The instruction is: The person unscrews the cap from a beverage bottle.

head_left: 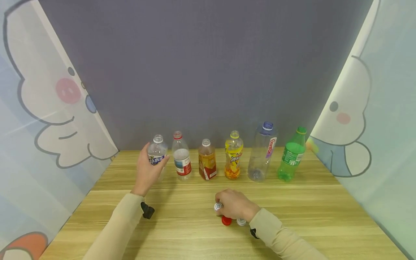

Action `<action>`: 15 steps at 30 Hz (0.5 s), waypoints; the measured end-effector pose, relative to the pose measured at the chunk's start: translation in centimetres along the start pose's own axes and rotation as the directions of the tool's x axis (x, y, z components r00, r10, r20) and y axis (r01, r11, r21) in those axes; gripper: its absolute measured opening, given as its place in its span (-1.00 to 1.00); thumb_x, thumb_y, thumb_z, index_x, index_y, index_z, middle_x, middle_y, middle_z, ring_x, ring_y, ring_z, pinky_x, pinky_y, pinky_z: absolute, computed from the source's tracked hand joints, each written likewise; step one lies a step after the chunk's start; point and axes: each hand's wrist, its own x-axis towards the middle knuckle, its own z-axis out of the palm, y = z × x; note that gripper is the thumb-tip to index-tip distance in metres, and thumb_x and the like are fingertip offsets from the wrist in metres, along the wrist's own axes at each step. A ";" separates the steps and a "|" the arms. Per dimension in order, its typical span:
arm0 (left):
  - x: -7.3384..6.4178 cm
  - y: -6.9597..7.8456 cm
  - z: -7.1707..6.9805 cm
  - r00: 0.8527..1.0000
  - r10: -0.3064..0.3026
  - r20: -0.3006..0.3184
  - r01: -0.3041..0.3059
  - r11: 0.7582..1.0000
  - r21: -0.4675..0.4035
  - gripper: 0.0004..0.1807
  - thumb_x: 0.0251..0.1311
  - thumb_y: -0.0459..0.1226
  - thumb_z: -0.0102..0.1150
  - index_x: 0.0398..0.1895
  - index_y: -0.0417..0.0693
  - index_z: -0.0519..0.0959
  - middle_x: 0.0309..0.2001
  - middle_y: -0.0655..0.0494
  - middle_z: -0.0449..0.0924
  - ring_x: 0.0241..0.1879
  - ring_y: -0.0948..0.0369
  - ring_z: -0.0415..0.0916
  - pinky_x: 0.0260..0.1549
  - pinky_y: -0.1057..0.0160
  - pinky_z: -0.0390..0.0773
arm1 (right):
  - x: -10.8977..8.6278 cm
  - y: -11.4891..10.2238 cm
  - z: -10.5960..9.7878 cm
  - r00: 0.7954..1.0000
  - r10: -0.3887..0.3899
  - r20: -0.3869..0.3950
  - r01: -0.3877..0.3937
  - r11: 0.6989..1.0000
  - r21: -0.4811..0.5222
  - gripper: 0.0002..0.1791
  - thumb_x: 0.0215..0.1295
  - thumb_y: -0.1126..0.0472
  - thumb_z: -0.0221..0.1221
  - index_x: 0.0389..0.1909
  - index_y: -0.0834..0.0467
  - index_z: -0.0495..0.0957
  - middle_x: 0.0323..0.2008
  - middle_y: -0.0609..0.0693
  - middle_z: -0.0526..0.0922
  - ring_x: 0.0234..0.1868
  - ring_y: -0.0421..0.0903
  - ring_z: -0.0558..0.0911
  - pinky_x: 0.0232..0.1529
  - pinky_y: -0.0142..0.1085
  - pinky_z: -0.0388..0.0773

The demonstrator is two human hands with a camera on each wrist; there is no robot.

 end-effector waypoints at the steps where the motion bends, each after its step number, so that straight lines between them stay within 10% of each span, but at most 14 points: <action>1: 0.1 -0.2 0.0 1.000 -0.002 0.002 0.002 1.000 -0.002 0.01 0.17 -0.08 0.47 0.54 -0.25 0.11 0.40 -0.33 0.27 0.36 -0.24 0.25 0.32 -0.29 0.22 | 0.0 0.0 0.0 1.000 -0.001 -0.001 0.001 1.000 0.003 -0.77 0.18 0.09 0.46 -0.24 0.07 0.66 -0.37 -0.17 0.63 -0.45 -0.28 0.48 -0.43 -0.34 0.46; 15: 0.5 -2.3 0.6 0.992 -0.109 0.060 0.113 0.992 -0.054 -0.04 0.23 0.01 0.40 0.55 -0.15 0.12 0.31 -0.26 0.37 0.25 -0.18 0.38 0.18 -0.25 0.39 | -0.5 -0.2 -0.3 1.000 0.009 -0.008 -0.009 1.000 0.001 -0.77 0.19 0.10 0.45 -0.21 0.07 0.67 -0.32 -0.14 0.65 -0.38 -0.27 0.50 -0.37 -0.32 0.49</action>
